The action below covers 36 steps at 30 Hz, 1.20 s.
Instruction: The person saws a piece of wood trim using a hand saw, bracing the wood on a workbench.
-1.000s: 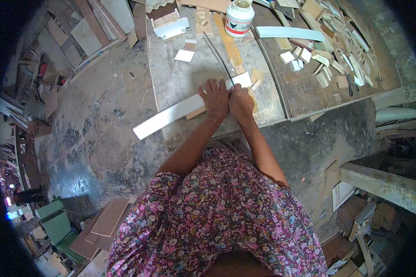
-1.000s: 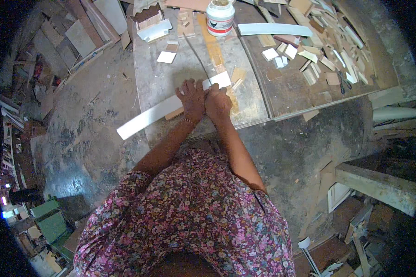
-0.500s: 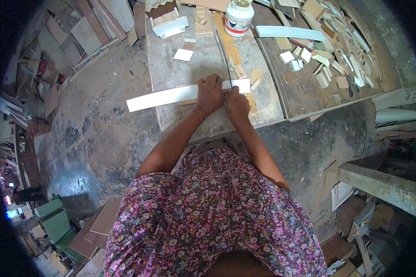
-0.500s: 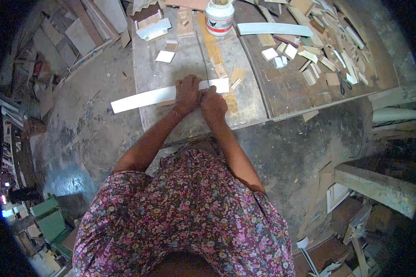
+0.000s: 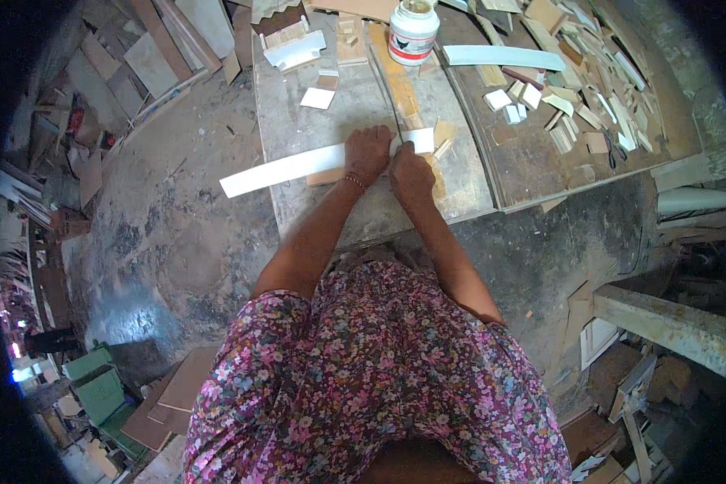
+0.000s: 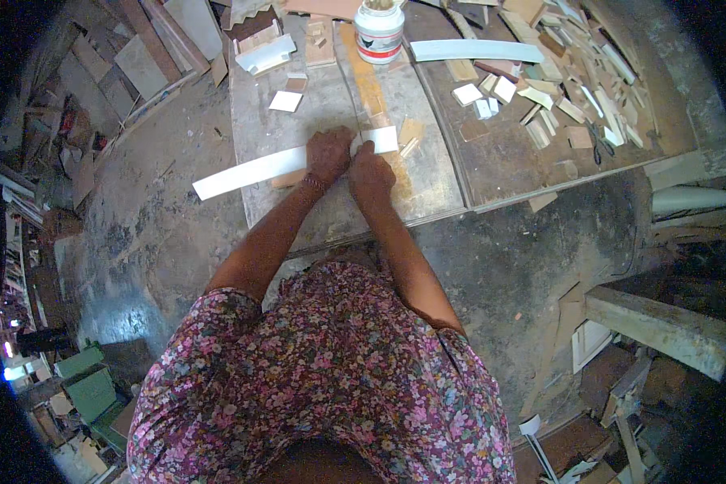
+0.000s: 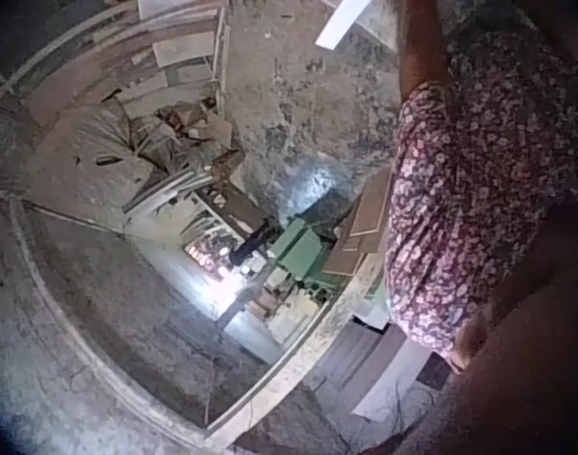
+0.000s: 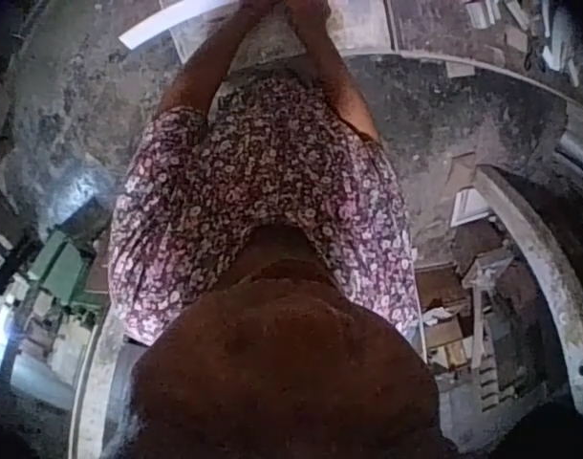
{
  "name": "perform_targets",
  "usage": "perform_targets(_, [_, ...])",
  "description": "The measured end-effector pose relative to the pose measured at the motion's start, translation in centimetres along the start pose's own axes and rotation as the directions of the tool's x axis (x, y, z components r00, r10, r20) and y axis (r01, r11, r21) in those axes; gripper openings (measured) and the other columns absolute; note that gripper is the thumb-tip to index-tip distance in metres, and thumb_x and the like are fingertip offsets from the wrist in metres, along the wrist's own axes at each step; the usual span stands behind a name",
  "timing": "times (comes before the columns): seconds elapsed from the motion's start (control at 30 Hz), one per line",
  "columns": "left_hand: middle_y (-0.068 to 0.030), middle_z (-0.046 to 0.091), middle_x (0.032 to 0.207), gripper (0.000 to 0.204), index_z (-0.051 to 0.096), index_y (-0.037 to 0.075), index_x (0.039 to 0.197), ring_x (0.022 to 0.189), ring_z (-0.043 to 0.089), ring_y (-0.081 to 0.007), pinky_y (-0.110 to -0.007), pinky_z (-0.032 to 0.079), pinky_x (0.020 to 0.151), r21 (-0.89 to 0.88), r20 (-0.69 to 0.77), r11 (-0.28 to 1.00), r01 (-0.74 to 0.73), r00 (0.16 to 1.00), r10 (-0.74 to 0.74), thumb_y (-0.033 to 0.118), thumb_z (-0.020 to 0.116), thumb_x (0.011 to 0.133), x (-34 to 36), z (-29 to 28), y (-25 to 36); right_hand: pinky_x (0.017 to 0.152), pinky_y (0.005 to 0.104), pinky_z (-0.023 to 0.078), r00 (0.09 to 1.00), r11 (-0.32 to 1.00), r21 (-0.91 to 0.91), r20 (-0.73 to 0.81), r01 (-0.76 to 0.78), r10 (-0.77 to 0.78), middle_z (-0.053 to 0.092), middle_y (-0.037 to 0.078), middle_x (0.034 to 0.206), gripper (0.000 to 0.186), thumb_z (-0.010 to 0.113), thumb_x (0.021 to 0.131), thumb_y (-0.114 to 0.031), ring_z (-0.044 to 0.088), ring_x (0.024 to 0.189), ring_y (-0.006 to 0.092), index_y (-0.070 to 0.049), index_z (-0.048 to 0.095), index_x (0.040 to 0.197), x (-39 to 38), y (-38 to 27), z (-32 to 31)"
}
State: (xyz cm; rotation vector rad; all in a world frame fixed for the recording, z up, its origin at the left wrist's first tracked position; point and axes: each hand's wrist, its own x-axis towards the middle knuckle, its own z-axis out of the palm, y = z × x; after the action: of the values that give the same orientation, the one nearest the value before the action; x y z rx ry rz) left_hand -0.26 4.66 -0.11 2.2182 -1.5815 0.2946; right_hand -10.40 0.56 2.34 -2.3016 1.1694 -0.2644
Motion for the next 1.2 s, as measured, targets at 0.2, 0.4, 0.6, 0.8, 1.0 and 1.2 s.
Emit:
perform_targets(0.2, [-0.0105, 0.056, 0.073, 0.014, 0.050, 0.007, 0.078, 0.070, 0.057, -0.0268, -0.039, 0.042, 0.058, 0.041, 0.129, 0.996, 0.076, 0.988, -0.081, 0.021, 0.048, 0.078, 0.9, -0.1, 0.3, 0.060, 0.0485, 0.043, 0.999, 1.000, -0.008, 0.050, -0.019, 0.020, 0.057, 0.025, 0.073, 0.024, 0.034, 0.083, -0.021, 0.057, 0.071, 0.0401, 0.001, 0.044, 0.086, 0.3, -0.2, -0.3])
perform_targets(0.4, [-0.0110, 0.058, 0.079, 0.014, 0.051, 0.006, 0.077, 0.073, 0.059, -0.0266, -0.039, 0.046, 0.062, 0.147, 0.297, 0.968, 0.204, 0.924, -0.240, 0.018, 0.045, 0.079, 1.9, 0.2, 0.7, 0.062, 0.0469, 0.046, 0.997, 0.997, -0.067, 0.072, -0.028, 0.033, 0.058, 0.022, 0.073, 0.023, 0.034, 0.083, -0.019, 0.059, 0.070, 0.0367, 0.001, 0.045, 0.087, 0.8, -0.5, -0.4])
perform_targets(0.6, [-0.0107, 0.059, 0.079, 0.014, 0.053, 0.005, 0.081, 0.074, 0.060, -0.0252, -0.037, 0.048, 0.060, 0.209, 0.282, 0.948, 0.239, 0.914, -0.292, 0.016, 0.044, 0.081, 1.8, 0.3, 0.8, 0.066, 0.0475, 0.044, 0.992, 0.999, -0.014, 0.124, -0.034, 0.035, 0.057, 0.026, 0.077, 0.027, 0.035, 0.082, -0.022, 0.057, 0.075, 0.0386, 0.002, 0.047, 0.086, -1.4, 0.1, -0.4])
perform_targets(0.8, [-0.0098, 0.059, 0.073, 0.014, 0.054, 0.007, 0.081, 0.069, 0.061, -0.0237, -0.036, 0.048, 0.057, 0.201, 0.218, 0.941, 0.271, 0.924, -0.313, 0.016, 0.043, 0.082, 1.9, -0.4, 1.3, 0.069, 0.0428, 0.046, 0.978, 0.998, -0.057, 0.200, -0.038, 0.049, 0.058, 0.023, 0.079, 0.025, 0.037, 0.082, -0.018, 0.058, 0.081, 0.0346, 0.002, 0.052, 0.084, -0.2, -1.3, -1.7])
perform_targets(1.0, [-0.0095, 0.060, 0.071, 0.019, 0.055, 0.008, 0.082, 0.067, 0.061, -0.0253, -0.037, 0.047, 0.057, 0.170, 0.238, 0.941, 0.292, 0.915, -0.327, 0.019, 0.040, 0.083, 2.0, 0.4, 0.9, 0.068, 0.0427, 0.046, 0.972, 0.997, -0.059, 0.226, -0.048, 0.060, 0.058, 0.023, 0.080, 0.025, 0.036, 0.082, -0.018, 0.058, 0.080, 0.0352, 0.003, 0.050, 0.088, -1.5, -1.2, -2.3])
perform_targets(1.2, [-0.0105, 0.061, 0.073, 0.026, 0.057, 0.009, 0.077, 0.070, 0.061, -0.0258, -0.038, 0.047, 0.060, 0.167, 0.260, 0.943, 0.287, 0.910, -0.323, 0.020, 0.036, 0.085, 2.5, -0.3, 2.1, 0.066, 0.0435, 0.046, 0.990, 0.996, -0.039, 0.116, -0.080, 0.084, 0.058, 0.023, 0.081, 0.027, 0.035, 0.082, -0.018, 0.058, 0.078, 0.0356, 0.003, 0.050, 0.091, 0.6, -0.6, -1.2])
